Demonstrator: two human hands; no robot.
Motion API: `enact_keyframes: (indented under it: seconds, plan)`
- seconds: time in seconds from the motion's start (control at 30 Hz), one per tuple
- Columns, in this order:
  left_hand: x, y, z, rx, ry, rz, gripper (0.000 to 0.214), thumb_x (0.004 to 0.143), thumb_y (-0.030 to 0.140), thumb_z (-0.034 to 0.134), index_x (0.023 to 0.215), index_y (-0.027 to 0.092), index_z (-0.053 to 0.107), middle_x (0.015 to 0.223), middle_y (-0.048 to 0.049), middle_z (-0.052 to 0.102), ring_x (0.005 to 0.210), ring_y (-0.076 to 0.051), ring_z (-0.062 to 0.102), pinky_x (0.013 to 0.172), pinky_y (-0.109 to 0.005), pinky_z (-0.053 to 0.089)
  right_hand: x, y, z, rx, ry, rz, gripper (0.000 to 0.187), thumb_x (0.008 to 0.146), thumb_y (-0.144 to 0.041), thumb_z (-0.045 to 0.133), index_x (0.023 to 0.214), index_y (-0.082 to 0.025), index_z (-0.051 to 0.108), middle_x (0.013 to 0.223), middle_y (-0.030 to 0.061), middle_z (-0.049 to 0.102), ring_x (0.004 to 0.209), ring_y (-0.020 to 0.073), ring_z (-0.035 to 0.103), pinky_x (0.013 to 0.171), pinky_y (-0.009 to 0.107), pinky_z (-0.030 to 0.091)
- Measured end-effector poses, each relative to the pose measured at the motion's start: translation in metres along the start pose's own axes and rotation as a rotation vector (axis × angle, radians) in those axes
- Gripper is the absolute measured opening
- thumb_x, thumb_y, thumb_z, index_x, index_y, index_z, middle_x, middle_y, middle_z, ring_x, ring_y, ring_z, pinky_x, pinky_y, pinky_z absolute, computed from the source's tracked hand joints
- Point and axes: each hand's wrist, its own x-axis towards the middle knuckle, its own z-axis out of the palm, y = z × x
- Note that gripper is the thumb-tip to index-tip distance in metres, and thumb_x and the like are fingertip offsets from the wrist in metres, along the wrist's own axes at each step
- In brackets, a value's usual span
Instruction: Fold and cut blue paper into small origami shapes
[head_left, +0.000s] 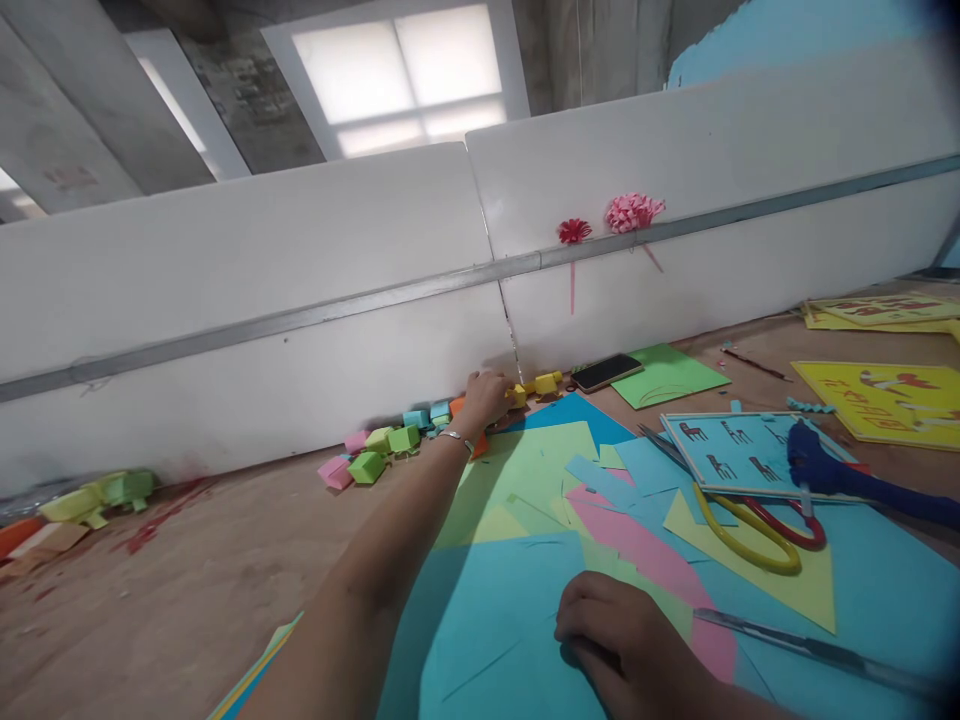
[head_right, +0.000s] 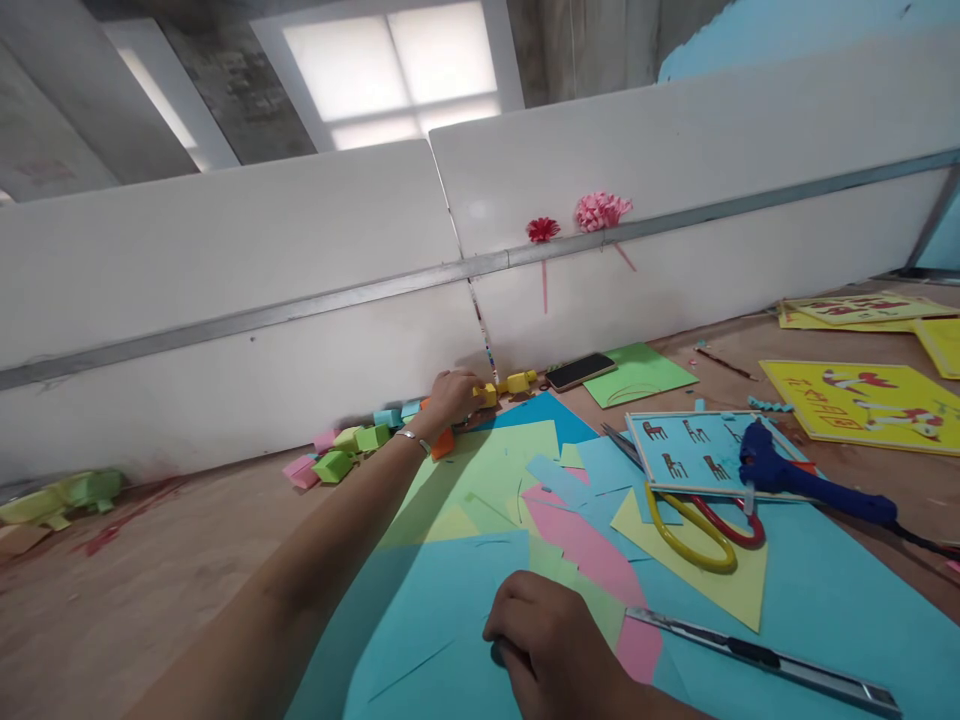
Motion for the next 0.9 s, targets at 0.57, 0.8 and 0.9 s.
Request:
enact_keyframes:
  seconds: [0.57,0.8,0.9]
  plan:
    - [-0.056,-0.014,-0.068,-0.148,0.105,-0.037,0.023,0.084,0.020,0.059,0.102,0.025,0.072,0.118,-0.0054,0.067,0.109,-0.025,0.062,0.096,-0.034,0.045,-0.001,-0.005,-0.001,0.025,0.014,0.015,0.023,0.077,-0.002,0.046,0.079,-0.018,0.062,0.082,0.0053,0.063,0.073,0.0147,0.059,0.064,0.024,0.046]
    - [-0.200,-0.053,-0.103,-0.326,-0.037,-0.207,0.023,0.080,0.035,0.057,0.096,0.029,0.074,0.101,-0.0020,0.074,0.092,-0.023,0.067,0.082,-0.029,0.050,-0.002,-0.009,-0.004,-0.035,-0.034,-0.017,0.022,0.081,-0.003,0.047,0.080,-0.018,0.063,0.086,0.0058,0.064,0.076,0.0154,0.060,0.069,0.027,0.048]
    - [-0.252,-0.068,-0.103,-0.418,-0.136,-0.341,0.021,0.071,0.041,0.064,0.085,0.029,0.075,0.093,-0.0018,0.077,0.083,-0.024,0.069,0.073,-0.028,0.052,-0.002,-0.008,-0.007,-0.082,-0.039,-0.083,0.022,0.084,-0.005,0.046,0.086,-0.018,0.064,0.091,0.0074,0.065,0.081,0.0163,0.061,0.071,0.028,0.050]
